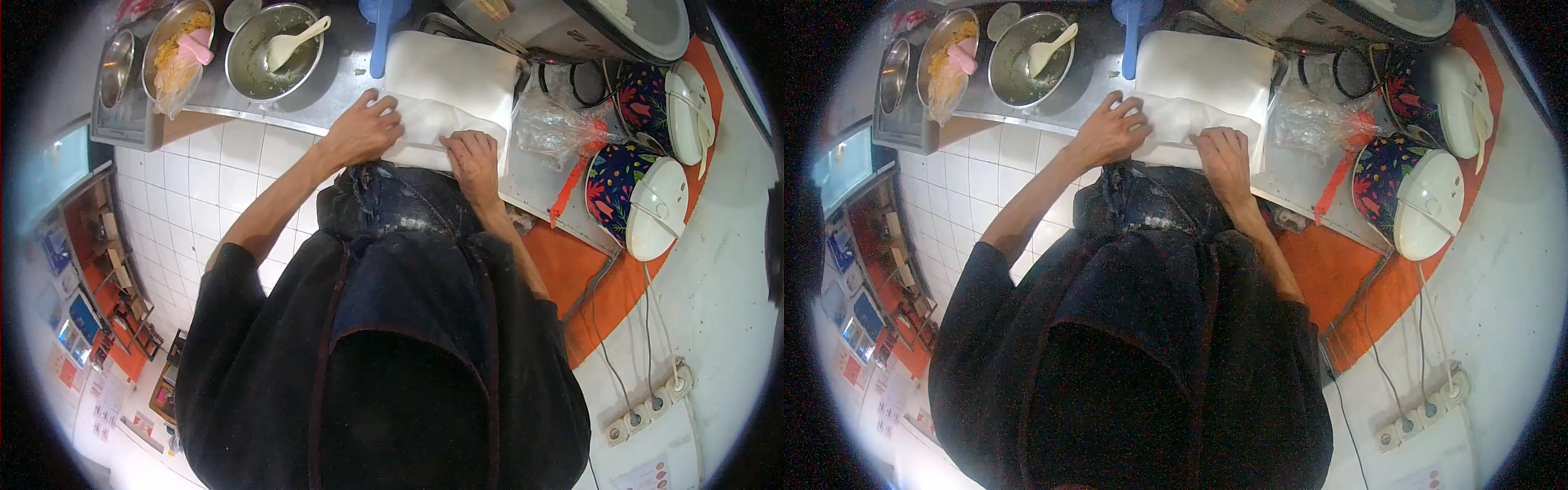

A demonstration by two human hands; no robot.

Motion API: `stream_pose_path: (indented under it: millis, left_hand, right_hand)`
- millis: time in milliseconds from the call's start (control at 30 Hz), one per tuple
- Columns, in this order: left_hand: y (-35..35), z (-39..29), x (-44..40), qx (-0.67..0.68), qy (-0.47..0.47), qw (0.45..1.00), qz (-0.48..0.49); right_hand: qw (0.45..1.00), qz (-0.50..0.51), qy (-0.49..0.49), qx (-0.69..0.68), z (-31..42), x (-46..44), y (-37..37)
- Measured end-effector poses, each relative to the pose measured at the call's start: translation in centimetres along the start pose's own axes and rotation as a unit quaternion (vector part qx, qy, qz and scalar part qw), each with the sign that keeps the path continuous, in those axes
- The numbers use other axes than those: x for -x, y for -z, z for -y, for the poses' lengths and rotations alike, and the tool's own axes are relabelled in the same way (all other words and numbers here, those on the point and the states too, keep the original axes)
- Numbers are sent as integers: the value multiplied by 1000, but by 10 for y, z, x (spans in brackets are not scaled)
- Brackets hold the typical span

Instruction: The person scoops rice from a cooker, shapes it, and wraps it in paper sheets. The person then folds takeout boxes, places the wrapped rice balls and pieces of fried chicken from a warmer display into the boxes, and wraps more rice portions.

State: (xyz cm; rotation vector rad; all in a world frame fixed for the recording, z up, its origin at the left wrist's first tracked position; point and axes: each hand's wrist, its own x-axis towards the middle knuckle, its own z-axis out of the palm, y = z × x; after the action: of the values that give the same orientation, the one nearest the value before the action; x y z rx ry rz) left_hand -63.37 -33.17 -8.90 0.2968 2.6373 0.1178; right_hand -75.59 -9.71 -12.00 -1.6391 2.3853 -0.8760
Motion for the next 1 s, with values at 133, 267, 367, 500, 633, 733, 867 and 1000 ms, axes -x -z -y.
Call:
stream_pose_path:
  millis: [133,267,367,500,633,733,867,1000]
  left_hand:
    - [3,-14,1,117,-60,948,-288]
    - [-50,-12,-38,80,-50,962,-255]
    - [-66,2,-19,125,-52,952,-273]
    - [-81,10,-13,150,-54,948,-276]
    - [-50,14,-32,250,36,955,-156]
    - [-23,5,-50,303,155,917,-209]
    - [-15,12,-62,246,146,946,-156]
    - [-18,9,-58,150,136,969,-142]
  right_hand:
    - [999,13,1,30,2,8,-3]
    - [998,11,-53,12,8,13,1]
    - [994,37,-97,22,-17,31,-2]
    - [990,113,-23,85,-38,29,10]
    - [968,211,-132,27,-42,-10,21]
    - [903,242,-351,-51,-35,-32,16]
    - [964,136,-228,9,-40,-39,9]
    - [970,114,-212,33,-36,-34,0]
